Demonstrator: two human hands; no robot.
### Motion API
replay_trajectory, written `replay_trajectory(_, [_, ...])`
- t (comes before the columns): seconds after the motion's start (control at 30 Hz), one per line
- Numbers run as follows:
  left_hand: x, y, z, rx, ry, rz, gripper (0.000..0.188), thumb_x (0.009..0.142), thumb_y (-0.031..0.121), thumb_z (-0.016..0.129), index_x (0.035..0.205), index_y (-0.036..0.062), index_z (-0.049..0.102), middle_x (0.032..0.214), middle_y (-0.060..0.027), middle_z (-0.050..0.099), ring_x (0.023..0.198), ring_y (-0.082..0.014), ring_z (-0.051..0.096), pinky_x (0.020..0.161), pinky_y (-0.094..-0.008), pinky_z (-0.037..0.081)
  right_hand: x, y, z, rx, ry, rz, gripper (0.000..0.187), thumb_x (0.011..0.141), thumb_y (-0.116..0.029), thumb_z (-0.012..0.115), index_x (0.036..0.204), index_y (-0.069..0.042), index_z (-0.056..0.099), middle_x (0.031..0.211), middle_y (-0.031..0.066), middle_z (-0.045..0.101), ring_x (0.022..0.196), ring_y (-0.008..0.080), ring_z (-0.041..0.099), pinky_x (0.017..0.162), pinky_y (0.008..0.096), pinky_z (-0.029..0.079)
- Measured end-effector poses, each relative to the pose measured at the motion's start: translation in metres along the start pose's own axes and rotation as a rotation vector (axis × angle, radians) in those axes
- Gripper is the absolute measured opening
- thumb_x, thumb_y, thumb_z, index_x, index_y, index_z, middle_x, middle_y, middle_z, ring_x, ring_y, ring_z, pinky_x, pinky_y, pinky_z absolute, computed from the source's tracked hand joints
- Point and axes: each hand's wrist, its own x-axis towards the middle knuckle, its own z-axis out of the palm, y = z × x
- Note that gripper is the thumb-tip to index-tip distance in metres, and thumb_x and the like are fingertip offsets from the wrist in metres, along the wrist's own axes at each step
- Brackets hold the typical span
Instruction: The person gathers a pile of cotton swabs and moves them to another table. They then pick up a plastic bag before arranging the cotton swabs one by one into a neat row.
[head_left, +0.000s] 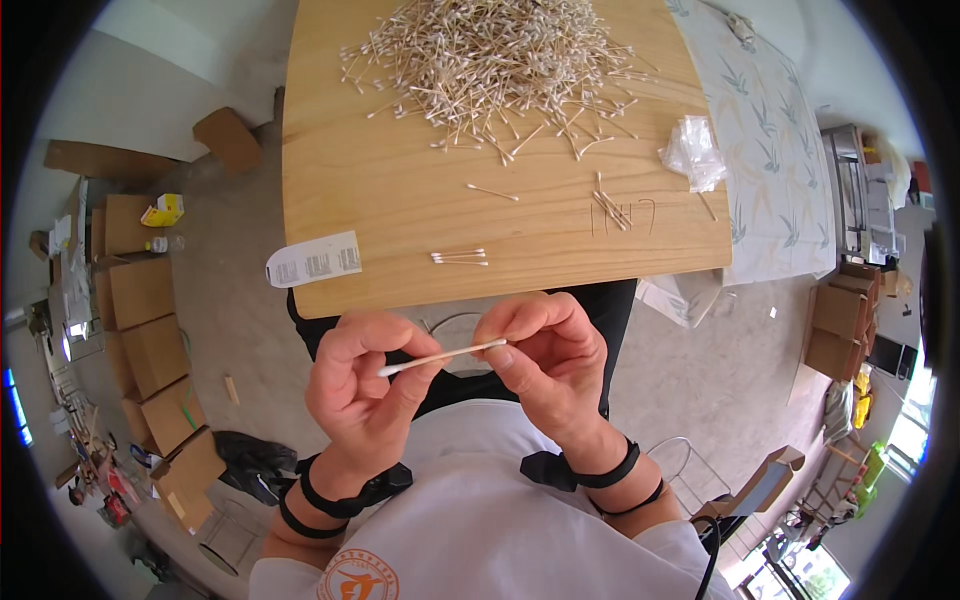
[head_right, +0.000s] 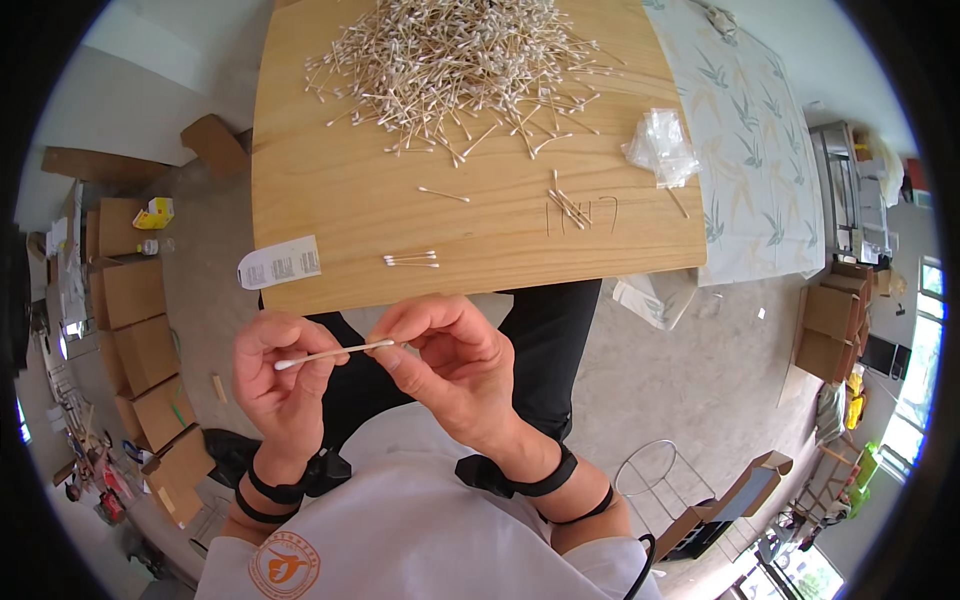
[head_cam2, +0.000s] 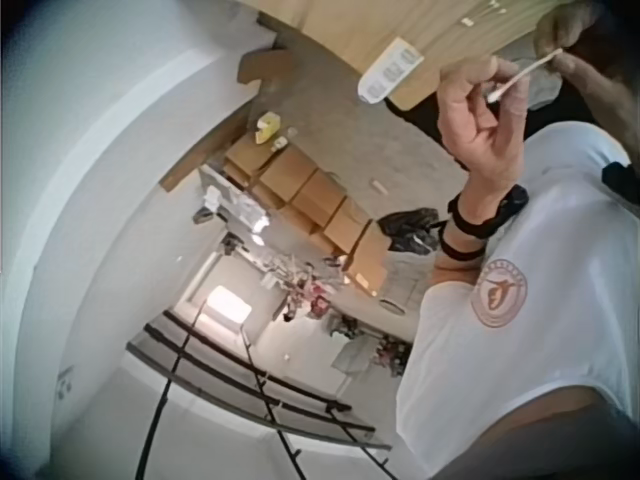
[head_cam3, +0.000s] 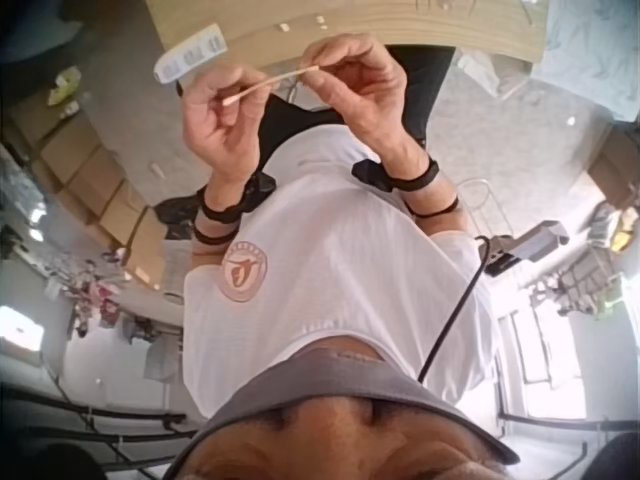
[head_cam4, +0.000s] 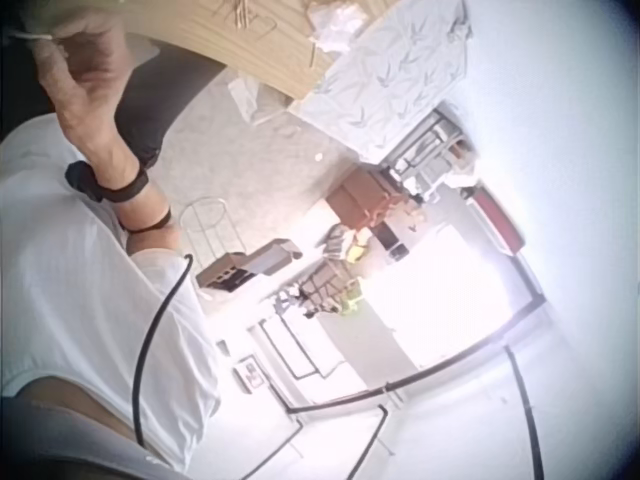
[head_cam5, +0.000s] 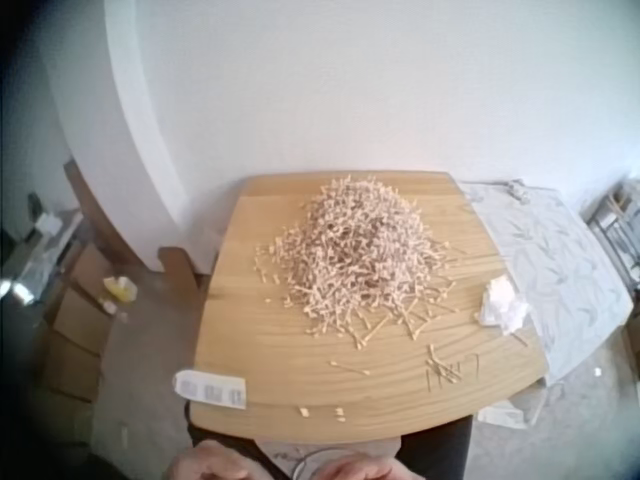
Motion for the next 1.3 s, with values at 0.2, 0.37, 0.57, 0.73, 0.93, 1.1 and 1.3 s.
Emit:
replay_trajectory(0.2, [-0.002, 0.006, 0.005, 0.066, -0.016, -0.034, 0.019, 0.085, -0.011, 0.064, 0.101, -0.0047, 0.056, 0.097, -0.0135, 0.057, 0.077, -0.0163, 0.061, 0.069, -0.0265, 0.054, -0.006, -0.002, 0.003, -0.019, -0.027, -0.076, 0.022, 0.086, 0.010, 0.063, 0.106, 0.004, 0.057, 0.100, 0.0117, 0.063, 0.088, 0.0150, 0.060, 0.076, 0.0277, 0.050])
replay_trajectory(0.37, [-0.002, 0.006, 0.011, -0.059, 0.009, -0.065, 0.014, 0.086, -0.009, 0.063, 0.099, -0.0054, 0.057, 0.097, -0.0141, 0.058, 0.080, -0.0163, 0.062, 0.069, -0.0269, 0.054, -0.005, -0.006, 0.004, -0.191, -0.039, -0.252, 0.022, 0.084, 0.013, 0.063, 0.103, 0.005, 0.058, 0.097, 0.0124, 0.064, 0.089, 0.0176, 0.061, 0.077, 0.0283, 0.050])
replay_trajectory(0.57, [0.000, -0.006, 0.011, -0.009, -0.057, -0.091, 0.013, 0.090, -0.005, 0.059, 0.103, -0.0060, 0.058, 0.096, -0.0126, 0.061, 0.082, -0.0157, 0.062, 0.072, -0.0276, 0.054, 0.005, -0.016, -0.003, -0.760, -0.097, -0.378, 0.024, 0.074, 0.013, 0.069, 0.093, 0.000, 0.062, 0.087, 0.0117, 0.064, 0.075, 0.0189, 0.062, 0.067, 0.0278, 0.050])
replay_trajectory(0.73, [-0.014, -0.083, 0.002, 0.068, 0.039, -0.520, 0.019, 0.094, 0.007, 0.059, 0.110, -0.0030, 0.058, 0.100, -0.0083, 0.065, 0.080, -0.0129, 0.062, 0.076, -0.0262, 0.050, 0.017, 0.030, -0.081, -1.064, 0.228, -0.177, 0.011, 0.079, 0.004, 0.067, 0.088, -0.002, 0.066, 0.084, 0.0090, 0.065, 0.071, 0.0179, 0.064, 0.063, 0.0270, 0.051])
replay_trajectory(0.93, [-0.044, -0.127, -0.028, 0.536, -0.167, -0.468, 0.020, 0.087, 0.005, 0.064, 0.107, 0.0002, 0.061, 0.089, -0.0087, 0.068, 0.075, -0.0154, 0.063, 0.071, -0.0272, 0.051, 0.026, 0.030, -0.172, -1.362, 0.667, -0.165, 0.013, 0.080, -0.007, 0.071, 0.091, -0.004, 0.067, 0.086, 0.0067, 0.064, 0.073, 0.0189, 0.058, 0.067, 0.0321, 0.049])
replay_trajectory(1.1, [-0.037, -0.139, -0.029, 0.615, -0.076, -0.436, 0.017, 0.086, 0.005, 0.066, 0.102, -0.0003, 0.062, 0.083, -0.0057, 0.064, 0.070, -0.0120, 0.057, 0.067, -0.0254, 0.048, 0.047, 0.049, -0.177, -1.579, 0.509, -0.279, 0.020, 0.078, -0.008, 0.071, 0.098, -0.006, 0.067, 0.099, 0.0095, 0.063, 0.085, 0.0273, 0.059, 0.075, 0.0379, 0.049])
replay_trajectory(1.3, [-0.014, -0.150, -0.021, 0.699, 0.014, -0.347, 0.030, 0.078, -0.002, 0.069, 0.106, 0.0026, 0.058, 0.094, -0.0090, 0.056, 0.071, -0.0194, 0.055, 0.065, -0.0303, 0.049, 0.055, 0.095, -0.119, -1.314, 0.051, -0.051, 0.031, 0.073, -0.009, 0.075, 0.102, -0.007, 0.065, 0.110, 0.0092, 0.058, 0.097, 0.0315, 0.058, 0.078, 0.0401, 0.049])
